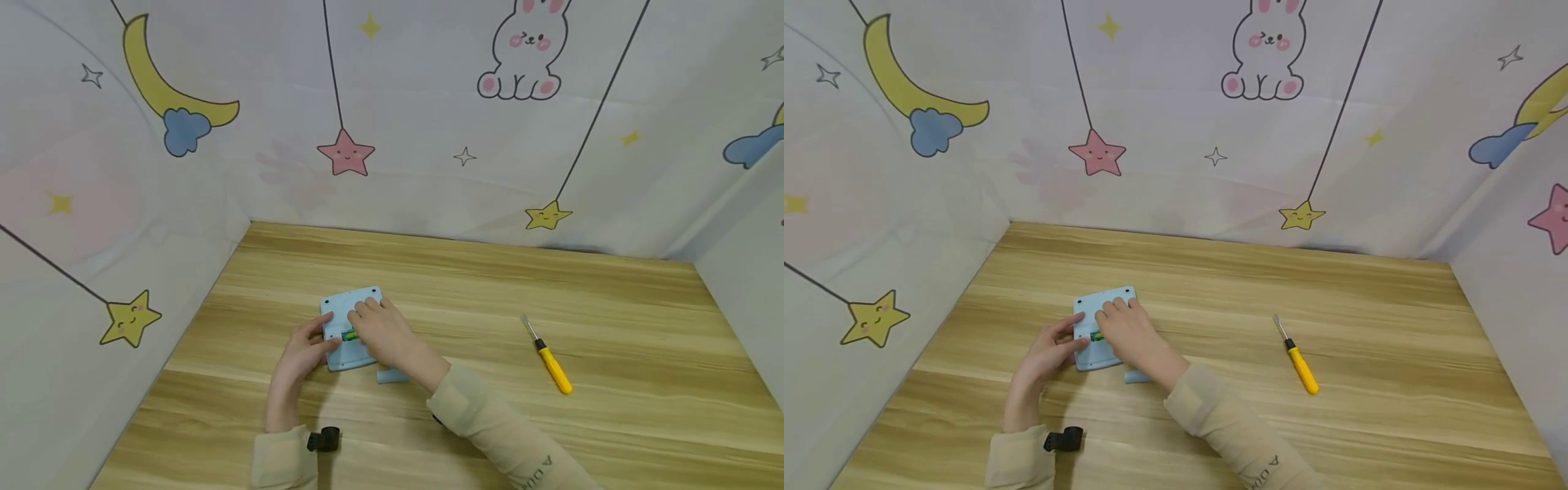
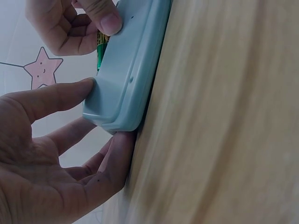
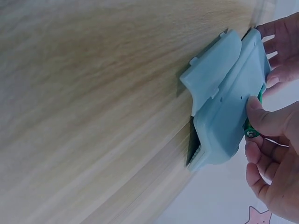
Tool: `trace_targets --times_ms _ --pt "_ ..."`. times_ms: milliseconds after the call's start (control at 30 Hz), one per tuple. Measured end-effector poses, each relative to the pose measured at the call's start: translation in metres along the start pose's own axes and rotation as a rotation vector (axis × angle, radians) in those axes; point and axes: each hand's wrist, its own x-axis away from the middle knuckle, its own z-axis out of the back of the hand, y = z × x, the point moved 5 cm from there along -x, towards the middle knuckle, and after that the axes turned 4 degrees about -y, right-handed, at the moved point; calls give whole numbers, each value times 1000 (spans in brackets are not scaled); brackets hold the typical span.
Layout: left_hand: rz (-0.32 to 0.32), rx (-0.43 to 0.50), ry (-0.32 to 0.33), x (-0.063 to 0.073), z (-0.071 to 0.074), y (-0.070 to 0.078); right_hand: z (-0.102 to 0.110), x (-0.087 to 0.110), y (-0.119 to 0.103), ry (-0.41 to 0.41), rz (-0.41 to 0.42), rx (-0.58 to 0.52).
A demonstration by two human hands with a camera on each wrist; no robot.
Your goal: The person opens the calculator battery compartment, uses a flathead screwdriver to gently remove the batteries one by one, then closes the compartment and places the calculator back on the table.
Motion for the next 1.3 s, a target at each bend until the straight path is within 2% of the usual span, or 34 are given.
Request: trace_targets --times_ms 267,700,1300 --pt "-7 -1 10 -2 0 0 1 2 2 -10 -5 8" --pt "11 -20 18 0 1 0 3 13 9 41 8 -118" --pt "10 -35 10 0 0 0 0 36 27 111 -63 -257"
